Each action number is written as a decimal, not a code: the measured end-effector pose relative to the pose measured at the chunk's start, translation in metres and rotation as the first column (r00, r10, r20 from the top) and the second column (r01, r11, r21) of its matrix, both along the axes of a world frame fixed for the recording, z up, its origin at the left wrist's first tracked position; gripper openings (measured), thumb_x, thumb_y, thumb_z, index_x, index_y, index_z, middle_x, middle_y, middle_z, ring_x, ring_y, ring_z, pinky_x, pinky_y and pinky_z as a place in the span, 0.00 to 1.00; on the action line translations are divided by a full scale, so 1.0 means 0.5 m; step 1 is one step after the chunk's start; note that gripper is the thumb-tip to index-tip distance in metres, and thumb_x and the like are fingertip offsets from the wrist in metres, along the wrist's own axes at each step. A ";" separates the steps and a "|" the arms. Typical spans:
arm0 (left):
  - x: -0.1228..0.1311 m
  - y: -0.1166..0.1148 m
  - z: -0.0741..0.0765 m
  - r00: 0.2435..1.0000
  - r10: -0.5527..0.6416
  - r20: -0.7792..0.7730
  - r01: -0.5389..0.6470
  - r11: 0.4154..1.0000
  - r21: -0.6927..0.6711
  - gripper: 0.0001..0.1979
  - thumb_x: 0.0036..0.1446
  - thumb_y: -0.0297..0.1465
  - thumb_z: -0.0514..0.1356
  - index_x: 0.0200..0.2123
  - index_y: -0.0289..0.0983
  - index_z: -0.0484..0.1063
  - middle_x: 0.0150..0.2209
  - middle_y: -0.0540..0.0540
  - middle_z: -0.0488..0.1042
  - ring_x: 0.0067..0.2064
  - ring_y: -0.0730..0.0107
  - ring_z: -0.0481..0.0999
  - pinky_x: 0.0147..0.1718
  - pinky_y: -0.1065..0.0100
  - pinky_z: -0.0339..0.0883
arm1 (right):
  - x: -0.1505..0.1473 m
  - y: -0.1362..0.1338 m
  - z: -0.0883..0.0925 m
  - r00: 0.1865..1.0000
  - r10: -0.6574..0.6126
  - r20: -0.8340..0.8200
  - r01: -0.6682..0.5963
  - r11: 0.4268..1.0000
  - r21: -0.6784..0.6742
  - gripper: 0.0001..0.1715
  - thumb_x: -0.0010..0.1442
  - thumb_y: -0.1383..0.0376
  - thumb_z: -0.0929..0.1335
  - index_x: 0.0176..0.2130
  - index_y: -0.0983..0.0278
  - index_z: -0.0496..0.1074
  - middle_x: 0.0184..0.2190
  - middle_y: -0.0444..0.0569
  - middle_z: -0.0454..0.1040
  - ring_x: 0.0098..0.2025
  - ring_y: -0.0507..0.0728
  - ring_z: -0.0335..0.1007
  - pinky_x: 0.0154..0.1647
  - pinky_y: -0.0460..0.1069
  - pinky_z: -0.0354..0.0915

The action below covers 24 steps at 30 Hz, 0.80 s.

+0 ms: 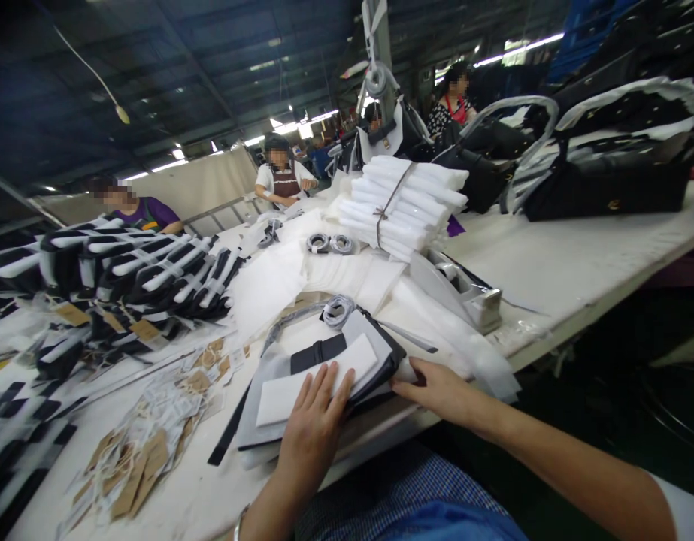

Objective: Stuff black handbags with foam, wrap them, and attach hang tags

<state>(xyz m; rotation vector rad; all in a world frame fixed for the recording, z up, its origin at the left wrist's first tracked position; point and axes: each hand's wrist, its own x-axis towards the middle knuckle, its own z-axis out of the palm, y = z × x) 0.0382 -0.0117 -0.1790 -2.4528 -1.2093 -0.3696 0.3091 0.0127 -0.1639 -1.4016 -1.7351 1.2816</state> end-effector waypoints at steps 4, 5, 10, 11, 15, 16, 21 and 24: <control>-0.018 -0.003 -0.003 0.999 0.023 0.022 -0.024 0.999 0.046 0.32 0.63 0.21 0.53 0.69 0.38 0.53 0.67 0.36 0.61 0.68 0.51 0.60 0.61 0.49 0.65 | -0.045 -0.011 0.026 0.985 -0.090 -0.145 0.089 0.996 -0.014 0.21 0.57 0.51 0.71 0.45 0.61 0.76 0.43 0.51 0.80 0.47 0.64 0.76 0.52 0.60 0.71; -0.021 -0.003 -0.003 0.999 0.038 0.030 -0.040 0.998 0.057 0.33 0.62 0.20 0.53 0.69 0.39 0.53 0.67 0.37 0.61 0.68 0.51 0.60 0.61 0.49 0.65 | -0.060 -0.013 0.032 0.961 -0.120 -0.250 0.105 0.992 -0.075 0.22 0.57 0.51 0.72 0.47 0.61 0.75 0.44 0.52 0.80 0.49 0.64 0.76 0.53 0.60 0.71; -0.027 -0.003 0.002 0.991 0.102 0.085 -0.109 0.991 0.076 0.33 0.61 0.22 0.54 0.69 0.38 0.53 0.68 0.37 0.58 0.69 0.51 0.57 0.61 0.49 0.65 | -0.119 -0.004 0.064 0.780 -0.289 -0.555 0.112 0.937 -0.331 0.25 0.50 0.57 0.76 0.45 0.62 0.73 0.43 0.52 0.79 0.45 0.61 0.78 0.48 0.56 0.75; -0.027 -0.003 0.003 0.989 0.106 0.104 -0.114 0.991 0.069 0.33 0.61 0.25 0.56 0.69 0.36 0.53 0.68 0.36 0.58 0.69 0.50 0.57 0.61 0.49 0.65 | -0.124 0.000 0.069 0.769 -0.306 -0.561 0.122 0.932 -0.342 0.25 0.49 0.58 0.77 0.45 0.62 0.73 0.43 0.53 0.79 0.45 0.61 0.78 0.46 0.55 0.76; -0.025 -0.003 -0.001 0.979 0.139 0.150 -0.154 0.984 0.090 0.35 0.61 0.33 0.59 0.69 0.35 0.53 0.67 0.34 0.59 0.68 0.48 0.59 0.59 0.47 0.67 | -0.136 0.009 0.084 0.760 -0.331 -0.559 0.133 0.922 -0.364 0.24 0.51 0.58 0.76 0.46 0.62 0.72 0.46 0.53 0.78 0.45 0.60 0.77 0.40 0.51 0.78; -0.023 -0.002 -0.004 0.977 0.148 0.153 -0.167 0.979 0.118 0.34 0.62 0.31 0.58 0.69 0.35 0.52 0.67 0.34 0.60 0.68 0.49 0.60 0.59 0.48 0.67 | -0.138 0.008 0.087 0.759 -0.330 -0.562 0.131 0.922 -0.365 0.23 0.53 0.57 0.76 0.47 0.62 0.73 0.47 0.53 0.78 0.45 0.60 0.77 0.40 0.51 0.78; -0.031 0.006 -0.011 0.969 0.133 0.208 -0.179 0.959 0.220 0.32 0.65 0.26 0.50 0.71 0.35 0.47 0.65 0.36 0.64 0.67 0.52 0.63 0.57 0.51 0.70 | -0.145 0.001 0.101 0.787 -0.287 -0.546 0.134 0.944 -0.303 0.25 0.54 0.54 0.76 0.48 0.62 0.72 0.47 0.53 0.78 0.47 0.60 0.76 0.41 0.51 0.77; -0.057 0.013 -0.003 0.957 0.118 0.265 -0.183 0.954 0.237 0.32 0.66 0.27 0.48 0.72 0.36 0.44 0.64 0.37 0.66 0.65 0.54 0.65 0.55 0.53 0.72 | -0.128 0.018 0.100 0.802 -0.125 -0.585 -0.004 0.977 -0.215 0.27 0.57 0.50 0.74 0.49 0.63 0.70 0.43 0.53 0.79 0.44 0.61 0.77 0.41 0.54 0.76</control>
